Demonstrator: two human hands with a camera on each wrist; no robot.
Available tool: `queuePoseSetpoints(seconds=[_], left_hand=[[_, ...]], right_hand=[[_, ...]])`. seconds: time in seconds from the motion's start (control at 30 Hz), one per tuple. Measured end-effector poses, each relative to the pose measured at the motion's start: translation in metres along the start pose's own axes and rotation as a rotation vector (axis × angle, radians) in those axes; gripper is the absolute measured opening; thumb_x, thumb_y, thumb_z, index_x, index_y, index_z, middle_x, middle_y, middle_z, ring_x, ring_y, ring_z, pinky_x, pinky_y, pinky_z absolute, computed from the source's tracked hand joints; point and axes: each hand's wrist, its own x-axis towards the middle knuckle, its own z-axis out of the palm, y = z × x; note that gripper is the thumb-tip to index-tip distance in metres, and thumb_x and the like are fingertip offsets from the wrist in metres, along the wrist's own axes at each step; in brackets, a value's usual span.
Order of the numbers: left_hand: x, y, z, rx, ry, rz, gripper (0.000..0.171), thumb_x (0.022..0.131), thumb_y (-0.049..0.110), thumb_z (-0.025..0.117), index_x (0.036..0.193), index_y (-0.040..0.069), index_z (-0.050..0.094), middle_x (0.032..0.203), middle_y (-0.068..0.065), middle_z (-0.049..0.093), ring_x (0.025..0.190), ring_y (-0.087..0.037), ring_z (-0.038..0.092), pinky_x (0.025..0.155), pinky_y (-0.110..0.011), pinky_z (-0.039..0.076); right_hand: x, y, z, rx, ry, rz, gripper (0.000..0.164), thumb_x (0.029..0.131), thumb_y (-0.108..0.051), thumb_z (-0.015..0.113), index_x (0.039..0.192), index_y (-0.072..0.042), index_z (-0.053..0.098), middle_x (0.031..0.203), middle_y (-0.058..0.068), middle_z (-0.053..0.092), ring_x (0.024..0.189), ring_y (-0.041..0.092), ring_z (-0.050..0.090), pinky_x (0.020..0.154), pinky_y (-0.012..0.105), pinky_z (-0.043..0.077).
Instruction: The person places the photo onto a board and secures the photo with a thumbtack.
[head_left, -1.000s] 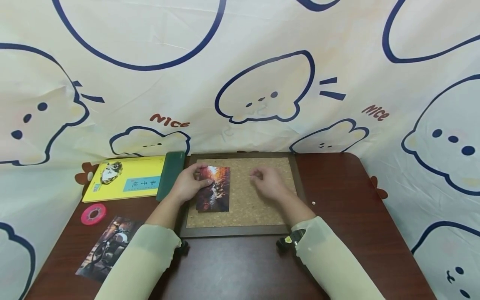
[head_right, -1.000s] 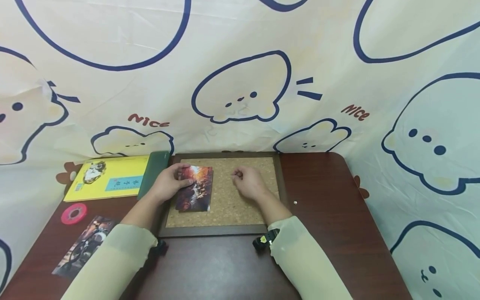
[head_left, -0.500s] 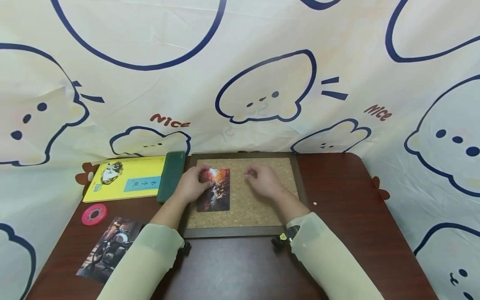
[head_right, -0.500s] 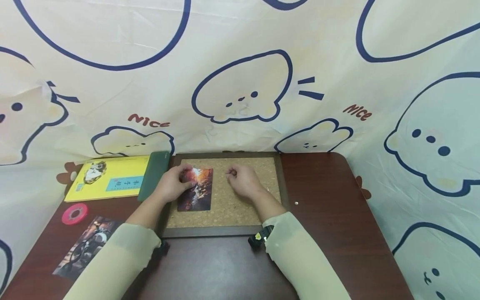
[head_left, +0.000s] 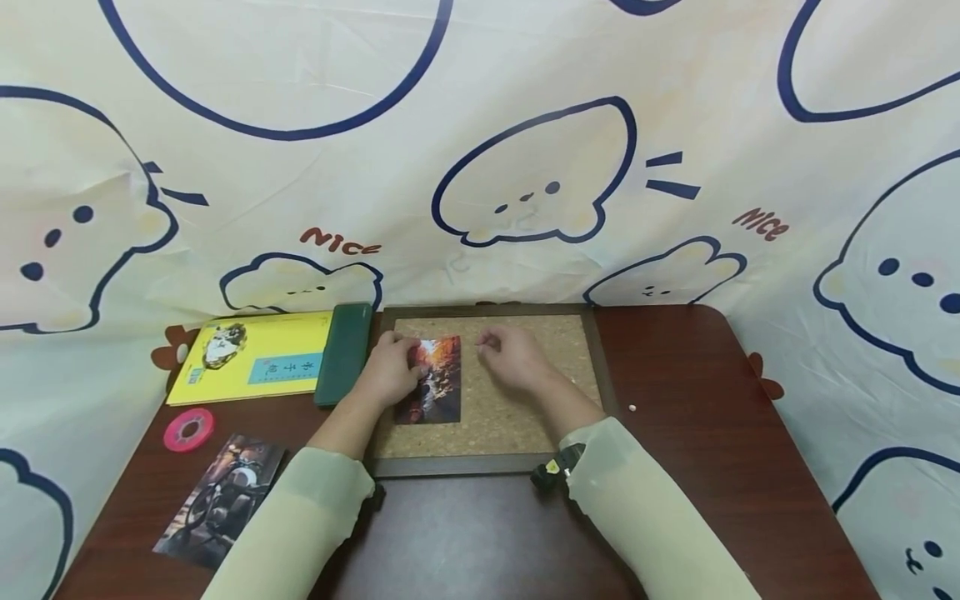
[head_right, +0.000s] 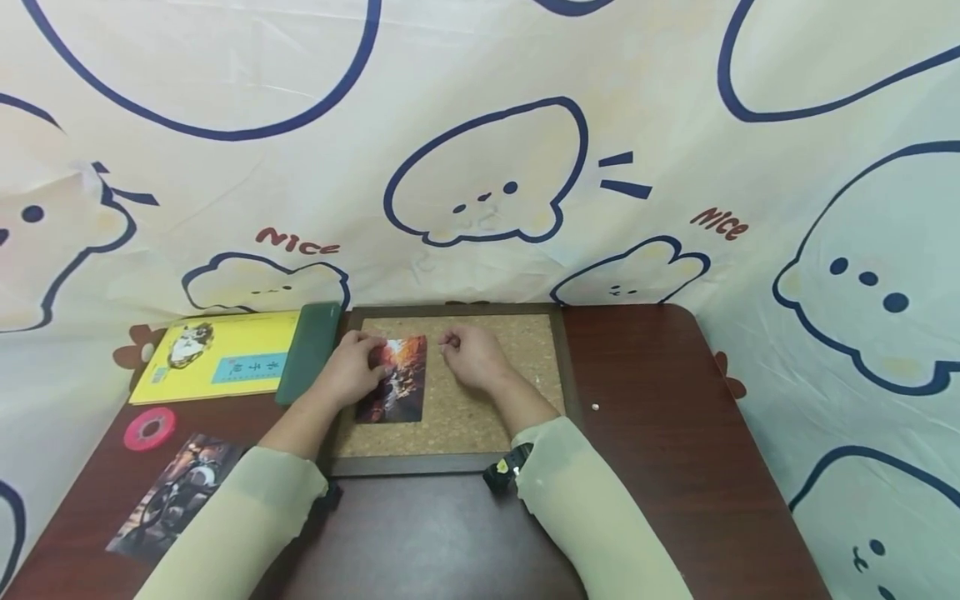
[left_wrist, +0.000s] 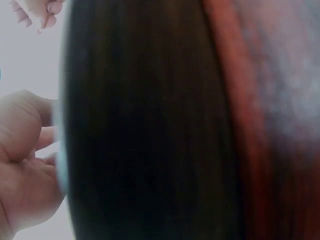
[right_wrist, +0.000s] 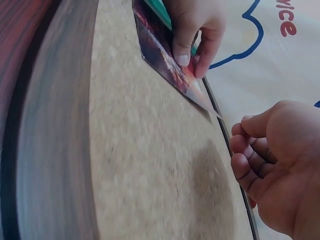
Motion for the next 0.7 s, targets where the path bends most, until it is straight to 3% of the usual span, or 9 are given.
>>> queuePoseSetpoints(seconds=[0.4,0.7], left_hand=[[0.0,-0.002,0.0,-0.011,0.002,0.037,0.052,0.098,0.017,0.07,0.143,-0.004,0.055,0.144,-0.021,0.035,0.129,-0.038,0.045,0.11,-0.055,0.044],[0.003,-0.005,-0.004,-0.03,-0.054,0.027,0.054,0.098,0.022,0.071,0.146,0.002,0.055,0.149,-0.022,0.034,0.13,-0.039,0.049,0.111,-0.057,0.042]], right_hand=[[0.016,-0.017,0.016,0.101,-0.023,-0.082,0.008,0.099,-0.014,0.067,0.105,-0.011,0.073,0.094,-0.002,0.069,0.09,0.015,0.065,0.084,0.032,0.055],[0.029,-0.023,0.027,0.044,-0.03,-0.098,0.01,0.099,-0.013,0.067,0.106,-0.011,0.074,0.093,-0.003,0.068,0.089,0.013,0.063,0.082,0.029,0.054]])
